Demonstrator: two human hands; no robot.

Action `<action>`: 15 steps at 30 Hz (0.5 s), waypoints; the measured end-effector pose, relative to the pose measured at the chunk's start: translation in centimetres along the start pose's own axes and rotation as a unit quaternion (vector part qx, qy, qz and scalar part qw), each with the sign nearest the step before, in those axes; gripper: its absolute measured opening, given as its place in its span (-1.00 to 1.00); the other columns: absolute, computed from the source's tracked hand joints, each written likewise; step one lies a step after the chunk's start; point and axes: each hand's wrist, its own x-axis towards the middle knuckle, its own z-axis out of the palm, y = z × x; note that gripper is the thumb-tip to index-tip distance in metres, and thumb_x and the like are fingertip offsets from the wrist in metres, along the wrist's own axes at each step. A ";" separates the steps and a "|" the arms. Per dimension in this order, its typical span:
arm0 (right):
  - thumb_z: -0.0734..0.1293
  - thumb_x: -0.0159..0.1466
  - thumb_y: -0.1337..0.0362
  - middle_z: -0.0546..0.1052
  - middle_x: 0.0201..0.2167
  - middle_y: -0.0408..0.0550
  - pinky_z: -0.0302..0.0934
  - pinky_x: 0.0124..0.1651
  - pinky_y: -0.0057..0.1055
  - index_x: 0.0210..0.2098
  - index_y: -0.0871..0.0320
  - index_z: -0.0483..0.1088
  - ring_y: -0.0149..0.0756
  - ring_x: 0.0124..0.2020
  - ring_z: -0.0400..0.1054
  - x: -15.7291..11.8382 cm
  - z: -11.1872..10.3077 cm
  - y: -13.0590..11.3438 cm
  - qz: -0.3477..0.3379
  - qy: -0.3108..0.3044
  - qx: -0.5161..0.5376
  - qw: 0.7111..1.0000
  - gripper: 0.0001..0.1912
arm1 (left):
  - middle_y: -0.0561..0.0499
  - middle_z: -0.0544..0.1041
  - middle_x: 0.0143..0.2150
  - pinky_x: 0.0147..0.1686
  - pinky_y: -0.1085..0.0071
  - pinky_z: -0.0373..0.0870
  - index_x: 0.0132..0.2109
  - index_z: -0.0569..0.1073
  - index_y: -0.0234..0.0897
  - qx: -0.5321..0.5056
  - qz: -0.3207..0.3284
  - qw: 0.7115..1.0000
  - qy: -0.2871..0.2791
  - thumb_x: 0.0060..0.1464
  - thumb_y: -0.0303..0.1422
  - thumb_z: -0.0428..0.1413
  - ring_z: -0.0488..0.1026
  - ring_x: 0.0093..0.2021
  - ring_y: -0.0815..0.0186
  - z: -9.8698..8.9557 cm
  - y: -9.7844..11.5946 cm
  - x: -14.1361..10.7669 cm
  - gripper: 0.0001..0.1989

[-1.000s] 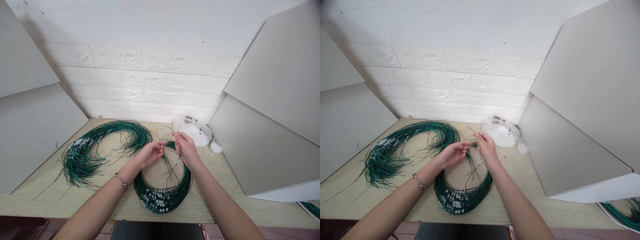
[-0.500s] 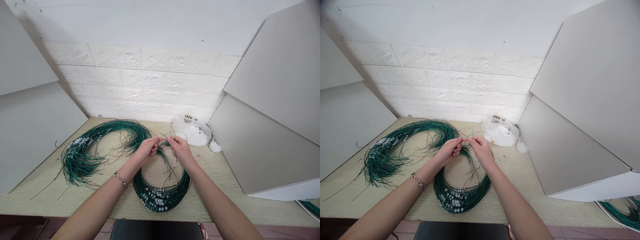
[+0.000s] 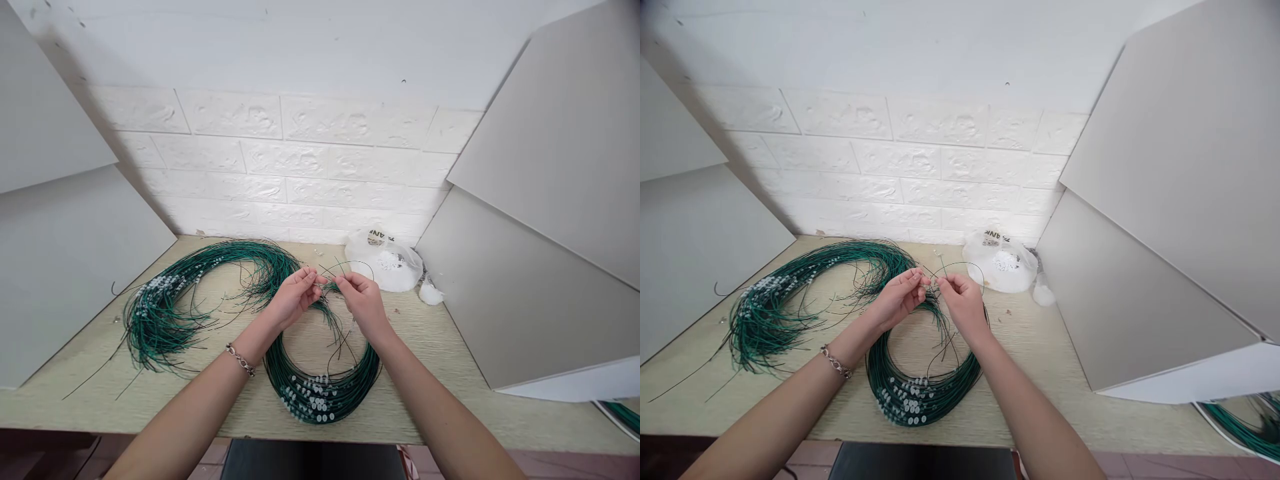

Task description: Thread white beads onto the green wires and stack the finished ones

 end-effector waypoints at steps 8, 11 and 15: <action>0.23 0.05 0.22 0.17 -0.68 -0.22 -0.09 -0.57 -0.53 -0.58 0.24 0.30 -0.51 -0.62 -0.02 -0.1 0.1 0.1 -0.010 0.008 -0.022 1.000 -0.80 | 0.09 0.34 -0.49 -0.55 0.64 0.26 -0.40 0.36 -0.39 -0.026 0.014 1.000 -0.010 -0.13 -0.45 0.14 0.23 -0.58 0.60 -0.3 0.1 0.2 -0.89; 0.22 0.03 0.26 0.18 -0.69 -0.23 -0.08 -0.56 -0.53 -0.61 0.23 0.27 -0.51 -0.62 0.00 -0.2 0.1 -0.2 -0.011 0.007 -0.033 0.999 -0.83 | 0.08 0.36 -0.46 -0.53 0.63 0.29 -0.37 0.38 -0.38 -0.034 0.005 0.999 -0.005 -0.14 -0.48 0.14 0.25 -0.57 0.59 -0.4 0.2 0.2 -0.89; 0.21 0.02 0.29 0.18 -0.70 -0.23 -0.08 -0.57 -0.54 -0.64 0.22 0.22 -0.52 -0.63 0.00 -0.4 0.1 -0.6 -0.013 0.007 -0.041 0.999 -0.83 | 0.06 0.37 -0.45 -0.52 0.63 0.30 -0.34 0.40 -0.39 -0.039 0.003 0.999 0.004 -0.17 -0.50 0.15 0.26 -0.55 0.58 -0.4 0.2 0.1 -0.85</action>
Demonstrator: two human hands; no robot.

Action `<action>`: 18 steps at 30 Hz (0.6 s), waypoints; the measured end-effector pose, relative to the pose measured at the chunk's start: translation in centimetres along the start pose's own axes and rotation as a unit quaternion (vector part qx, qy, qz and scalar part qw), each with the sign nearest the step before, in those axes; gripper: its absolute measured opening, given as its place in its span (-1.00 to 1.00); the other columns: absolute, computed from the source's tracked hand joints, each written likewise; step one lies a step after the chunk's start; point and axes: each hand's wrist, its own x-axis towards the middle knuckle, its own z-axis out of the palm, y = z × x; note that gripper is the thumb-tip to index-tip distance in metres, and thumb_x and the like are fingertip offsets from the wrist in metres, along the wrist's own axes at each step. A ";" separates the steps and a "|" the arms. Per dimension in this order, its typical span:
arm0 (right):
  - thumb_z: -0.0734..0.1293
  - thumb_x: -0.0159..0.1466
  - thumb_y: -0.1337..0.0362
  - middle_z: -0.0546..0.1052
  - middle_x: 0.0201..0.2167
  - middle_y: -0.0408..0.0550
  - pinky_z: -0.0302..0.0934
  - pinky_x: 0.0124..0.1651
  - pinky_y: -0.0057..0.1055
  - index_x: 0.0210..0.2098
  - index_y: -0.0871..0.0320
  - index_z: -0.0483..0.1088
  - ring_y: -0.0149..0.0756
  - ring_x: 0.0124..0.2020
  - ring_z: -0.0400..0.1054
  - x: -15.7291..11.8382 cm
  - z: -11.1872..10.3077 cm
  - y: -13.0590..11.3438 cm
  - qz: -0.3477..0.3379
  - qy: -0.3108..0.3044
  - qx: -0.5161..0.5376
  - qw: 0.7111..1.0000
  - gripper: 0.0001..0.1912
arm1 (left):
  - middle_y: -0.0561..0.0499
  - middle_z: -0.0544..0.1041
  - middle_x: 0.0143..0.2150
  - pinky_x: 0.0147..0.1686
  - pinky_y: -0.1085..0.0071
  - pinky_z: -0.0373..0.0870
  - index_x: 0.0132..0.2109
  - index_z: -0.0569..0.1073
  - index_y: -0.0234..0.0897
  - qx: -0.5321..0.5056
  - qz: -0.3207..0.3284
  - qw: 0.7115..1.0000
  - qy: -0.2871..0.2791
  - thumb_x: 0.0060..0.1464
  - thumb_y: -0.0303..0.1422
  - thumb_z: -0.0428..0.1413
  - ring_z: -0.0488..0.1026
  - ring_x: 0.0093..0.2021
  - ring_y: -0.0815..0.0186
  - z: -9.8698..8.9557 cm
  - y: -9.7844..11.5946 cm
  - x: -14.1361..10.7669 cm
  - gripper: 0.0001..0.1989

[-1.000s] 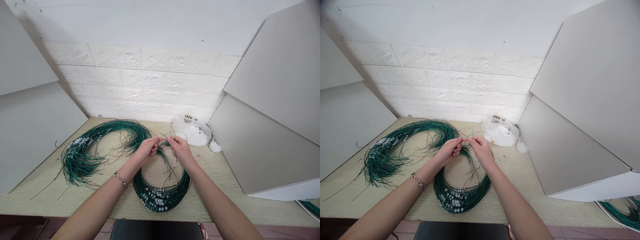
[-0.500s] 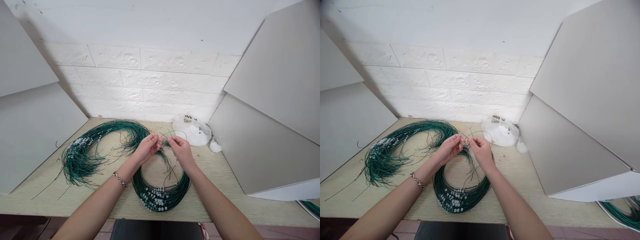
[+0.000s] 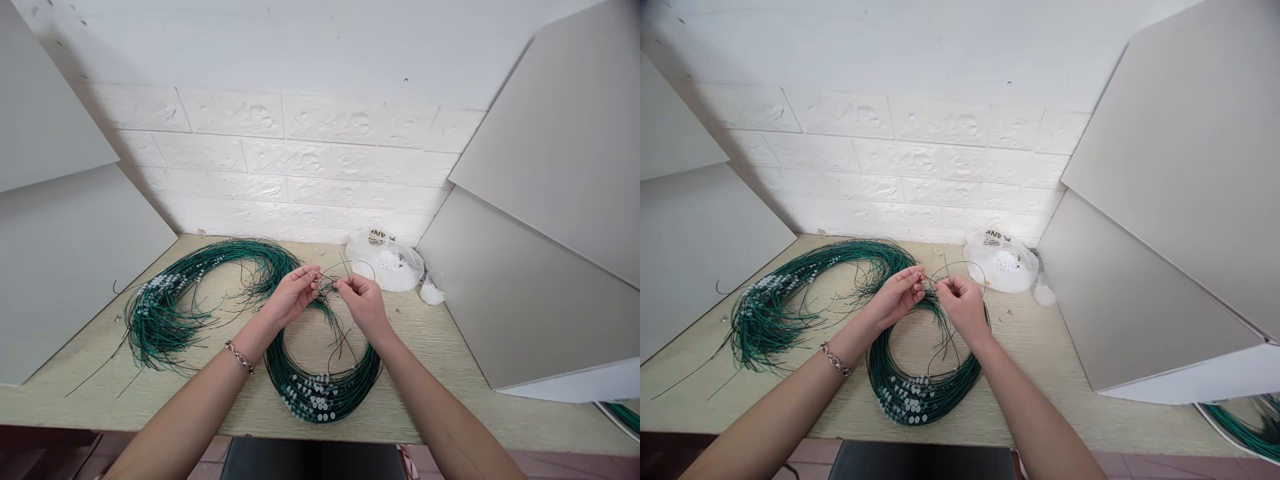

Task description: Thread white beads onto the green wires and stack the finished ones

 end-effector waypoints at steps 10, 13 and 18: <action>0.21 0.01 0.32 0.10 -0.75 -0.26 -0.14 -0.62 -0.56 -0.66 0.22 0.20 -0.55 -0.67 -0.05 -0.2 0.2 -0.1 -0.009 0.008 -0.019 1.000 -0.84 | 0.07 0.34 -0.48 -0.52 0.62 0.31 -0.36 0.41 -0.39 -0.013 -0.001 1.000 -0.003 -0.17 -0.50 0.16 0.26 -0.55 0.58 -0.1 -0.1 0.1 -0.87; 0.21 0.01 0.32 0.10 -0.75 -0.26 -0.14 -0.62 -0.56 -0.66 0.22 0.21 -0.54 -0.67 -0.05 -0.2 0.2 -0.1 -0.007 0.008 -0.021 1.000 -0.84 | 0.07 0.34 -0.49 -0.52 0.62 0.31 -0.36 0.41 -0.40 -0.014 -0.002 1.000 -0.002 -0.17 -0.50 0.16 0.26 -0.55 0.58 -0.1 -0.1 0.1 -0.87; 0.21 0.01 0.31 0.10 -0.75 -0.26 -0.14 -0.63 -0.55 -0.66 0.22 0.22 -0.54 -0.68 -0.05 -0.3 0.2 -0.2 -0.009 0.013 -0.021 1.000 -0.84 | 0.07 0.34 -0.47 -0.51 0.61 0.32 -0.36 0.41 -0.39 -0.017 -0.005 1.000 -0.003 -0.18 -0.50 0.16 0.26 -0.55 0.58 -0.1 -0.1 0.0 -0.86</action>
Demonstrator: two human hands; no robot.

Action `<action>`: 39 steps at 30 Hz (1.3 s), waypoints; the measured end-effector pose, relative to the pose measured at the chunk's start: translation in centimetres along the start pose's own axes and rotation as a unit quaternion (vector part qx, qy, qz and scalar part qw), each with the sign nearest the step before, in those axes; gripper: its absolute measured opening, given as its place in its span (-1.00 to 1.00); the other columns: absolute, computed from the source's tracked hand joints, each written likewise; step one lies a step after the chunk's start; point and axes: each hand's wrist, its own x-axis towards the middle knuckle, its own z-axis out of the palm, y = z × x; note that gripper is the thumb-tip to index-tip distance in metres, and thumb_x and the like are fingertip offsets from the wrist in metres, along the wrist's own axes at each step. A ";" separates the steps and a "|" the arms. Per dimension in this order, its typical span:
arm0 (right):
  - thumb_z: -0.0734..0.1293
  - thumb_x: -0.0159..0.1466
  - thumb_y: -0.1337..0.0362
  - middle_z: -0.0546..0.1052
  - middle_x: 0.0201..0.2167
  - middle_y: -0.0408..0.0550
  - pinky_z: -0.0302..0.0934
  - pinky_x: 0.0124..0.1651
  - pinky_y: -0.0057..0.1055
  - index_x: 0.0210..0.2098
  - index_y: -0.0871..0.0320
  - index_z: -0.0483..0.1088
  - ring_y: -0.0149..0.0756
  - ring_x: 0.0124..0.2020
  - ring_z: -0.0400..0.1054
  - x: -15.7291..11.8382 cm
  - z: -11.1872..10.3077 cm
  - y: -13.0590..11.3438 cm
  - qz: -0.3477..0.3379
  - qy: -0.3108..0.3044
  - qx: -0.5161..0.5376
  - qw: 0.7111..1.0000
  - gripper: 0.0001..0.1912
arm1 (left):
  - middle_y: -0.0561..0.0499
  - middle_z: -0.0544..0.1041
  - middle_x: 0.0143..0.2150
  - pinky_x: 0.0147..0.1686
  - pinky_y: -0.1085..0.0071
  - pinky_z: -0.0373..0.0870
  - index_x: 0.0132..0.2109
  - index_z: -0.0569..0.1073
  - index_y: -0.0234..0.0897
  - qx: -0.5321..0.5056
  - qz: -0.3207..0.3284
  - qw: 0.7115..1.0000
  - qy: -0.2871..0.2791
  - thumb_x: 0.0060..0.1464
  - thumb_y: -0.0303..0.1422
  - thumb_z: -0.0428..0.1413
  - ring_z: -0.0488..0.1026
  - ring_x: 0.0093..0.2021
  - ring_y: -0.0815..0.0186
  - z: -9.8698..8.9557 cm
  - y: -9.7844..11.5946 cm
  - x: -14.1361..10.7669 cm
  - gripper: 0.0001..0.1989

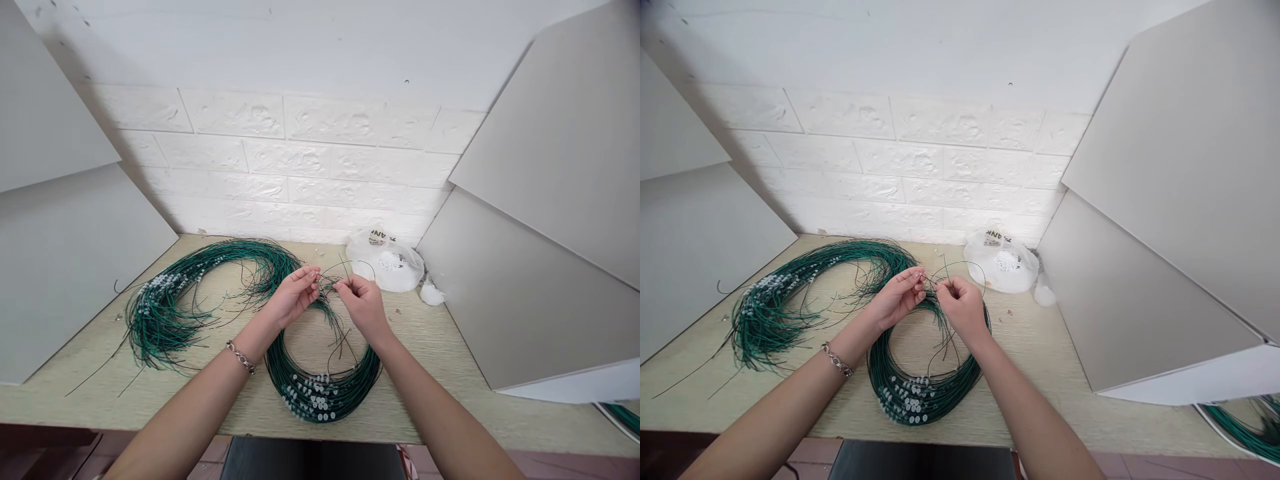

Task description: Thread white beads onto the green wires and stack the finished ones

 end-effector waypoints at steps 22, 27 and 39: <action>0.20 0.01 0.28 0.12 -0.75 -0.26 -0.12 -0.61 -0.54 -0.66 0.22 0.21 -0.53 -0.67 -0.04 0.0 0.1 0.1 0.001 -0.007 -0.013 1.000 -0.83 | 0.07 0.34 -0.48 -0.52 0.62 0.30 -0.35 0.41 -0.40 -0.004 -0.008 1.000 0.000 -0.18 -0.51 0.16 0.26 -0.55 0.58 0.1 0.1 -0.1 -0.85; 0.19 0.00 0.29 0.11 -0.75 -0.26 -0.13 -0.61 -0.54 -0.66 0.21 0.20 -0.52 -0.67 -0.04 0.0 0.1 0.4 0.000 0.004 -0.042 0.999 -0.84 | 0.08 0.35 -0.51 -0.53 0.64 0.26 -0.36 0.44 -0.40 0.082 0.028 0.996 0.037 -0.19 -0.45 0.17 0.24 -0.58 0.59 0.2 0.1 0.0 -0.84; 0.18 0.00 0.29 0.12 -0.74 -0.25 -0.11 -0.60 -0.54 -0.65 0.20 0.21 -0.51 -0.66 -0.03 0.2 0.2 0.6 0.003 0.002 -0.067 0.998 -0.85 | 0.07 0.39 -0.51 -0.53 0.62 0.25 -0.37 0.45 -0.40 0.111 0.019 0.993 0.046 -0.25 -0.43 0.21 0.25 -0.58 0.59 0.0 0.1 0.2 -0.80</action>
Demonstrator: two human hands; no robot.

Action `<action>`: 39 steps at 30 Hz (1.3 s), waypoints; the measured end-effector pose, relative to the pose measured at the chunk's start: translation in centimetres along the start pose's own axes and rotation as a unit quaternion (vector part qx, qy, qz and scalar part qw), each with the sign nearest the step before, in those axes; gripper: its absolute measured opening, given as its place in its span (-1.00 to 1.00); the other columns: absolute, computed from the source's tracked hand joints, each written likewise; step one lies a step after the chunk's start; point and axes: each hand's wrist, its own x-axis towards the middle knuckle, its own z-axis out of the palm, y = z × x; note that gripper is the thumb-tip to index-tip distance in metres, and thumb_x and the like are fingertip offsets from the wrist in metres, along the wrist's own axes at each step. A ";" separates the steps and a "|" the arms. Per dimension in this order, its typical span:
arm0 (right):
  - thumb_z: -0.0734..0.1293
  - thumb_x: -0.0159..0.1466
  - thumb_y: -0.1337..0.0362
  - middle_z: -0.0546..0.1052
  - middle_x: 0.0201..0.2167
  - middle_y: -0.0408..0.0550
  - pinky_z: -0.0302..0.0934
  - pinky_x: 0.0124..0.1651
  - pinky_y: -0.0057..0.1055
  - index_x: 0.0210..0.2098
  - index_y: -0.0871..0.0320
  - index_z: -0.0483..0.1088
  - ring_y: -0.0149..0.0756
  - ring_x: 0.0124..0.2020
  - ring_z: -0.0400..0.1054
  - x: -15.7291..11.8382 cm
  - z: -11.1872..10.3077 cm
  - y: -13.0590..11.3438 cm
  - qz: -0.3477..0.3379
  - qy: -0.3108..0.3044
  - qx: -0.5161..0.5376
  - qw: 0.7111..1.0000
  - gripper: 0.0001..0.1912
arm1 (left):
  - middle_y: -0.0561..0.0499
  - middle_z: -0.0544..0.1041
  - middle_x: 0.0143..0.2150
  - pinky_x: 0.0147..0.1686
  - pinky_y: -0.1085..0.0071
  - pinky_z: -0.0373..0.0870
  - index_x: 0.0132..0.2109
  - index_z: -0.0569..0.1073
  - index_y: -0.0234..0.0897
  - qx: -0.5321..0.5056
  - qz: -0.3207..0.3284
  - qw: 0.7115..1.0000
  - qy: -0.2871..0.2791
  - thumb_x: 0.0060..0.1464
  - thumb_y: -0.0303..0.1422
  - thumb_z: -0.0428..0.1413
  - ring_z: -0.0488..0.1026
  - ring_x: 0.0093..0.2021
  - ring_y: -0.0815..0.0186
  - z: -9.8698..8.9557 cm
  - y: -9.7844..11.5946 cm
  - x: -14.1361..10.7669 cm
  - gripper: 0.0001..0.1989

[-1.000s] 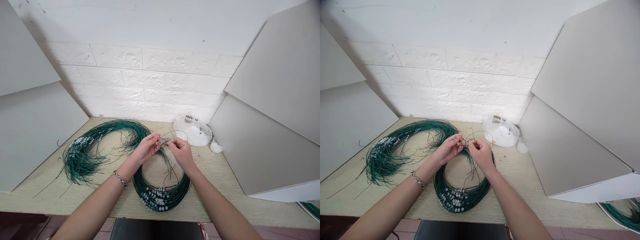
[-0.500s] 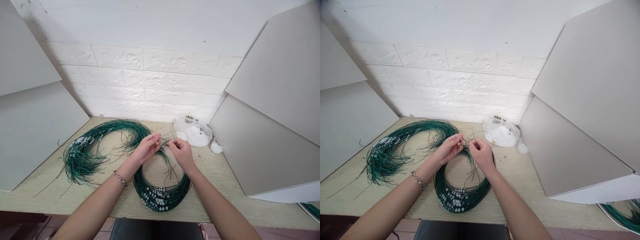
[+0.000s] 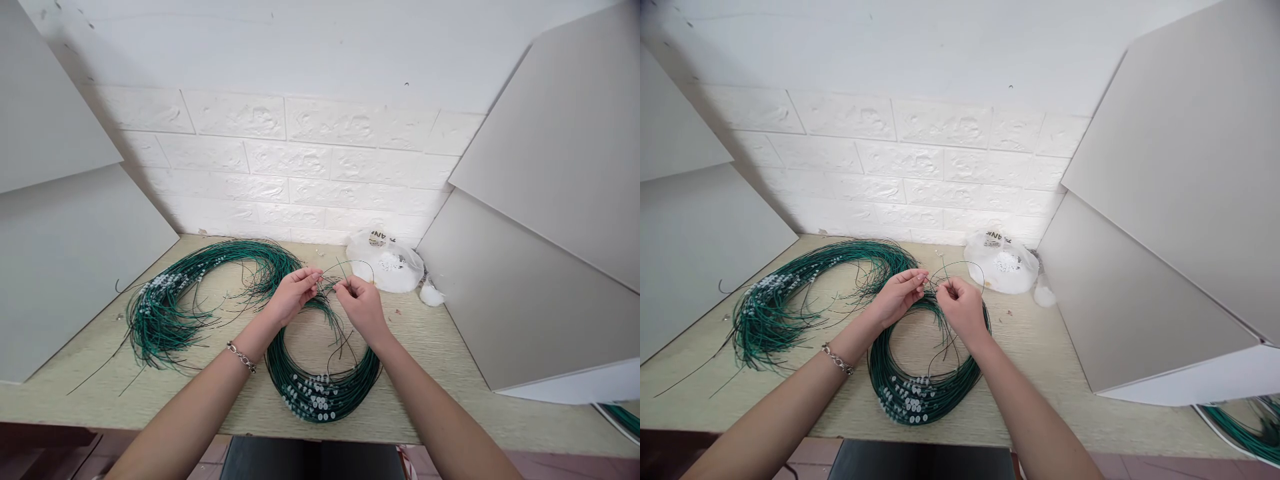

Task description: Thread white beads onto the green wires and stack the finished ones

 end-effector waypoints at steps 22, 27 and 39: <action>0.15 0.01 0.31 0.13 -0.74 -0.26 -0.08 -0.56 -0.54 -0.66 0.18 0.18 -0.51 -0.65 -0.01 -0.4 0.1 0.3 -0.058 0.019 -0.078 0.995 -0.85 | 0.04 0.42 -0.48 -0.53 0.63 0.24 -0.36 0.46 -0.40 0.044 -0.016 0.999 -0.012 -0.23 -0.43 0.20 0.25 -0.59 0.59 -0.5 0.2 0.3 -0.81; 0.16 0.02 0.31 0.11 -0.74 -0.27 -0.08 -0.56 -0.55 -0.67 0.18 0.14 -0.51 -0.66 -0.01 -0.3 0.1 0.3 -0.053 0.038 -0.085 0.994 -0.83 | 0.00 0.44 -0.46 -0.54 0.63 0.26 -0.36 0.45 -0.42 0.011 -0.045 0.998 -0.032 -0.23 -0.50 0.19 0.26 -0.60 0.58 -0.7 0.0 0.3 -0.83; 0.16 0.01 0.32 0.13 -0.73 -0.26 -0.08 -0.58 -0.57 -0.64 0.20 0.21 -0.52 -0.65 -0.01 -0.4 0.1 0.2 -0.064 -0.009 -0.057 0.996 -0.87 | 0.06 0.38 -0.53 -0.58 0.62 0.25 -0.39 0.44 -0.42 0.002 -0.053 0.997 -0.062 -0.20 -0.48 0.17 0.22 -0.62 0.59 -1.3 0.5 0.6 -0.87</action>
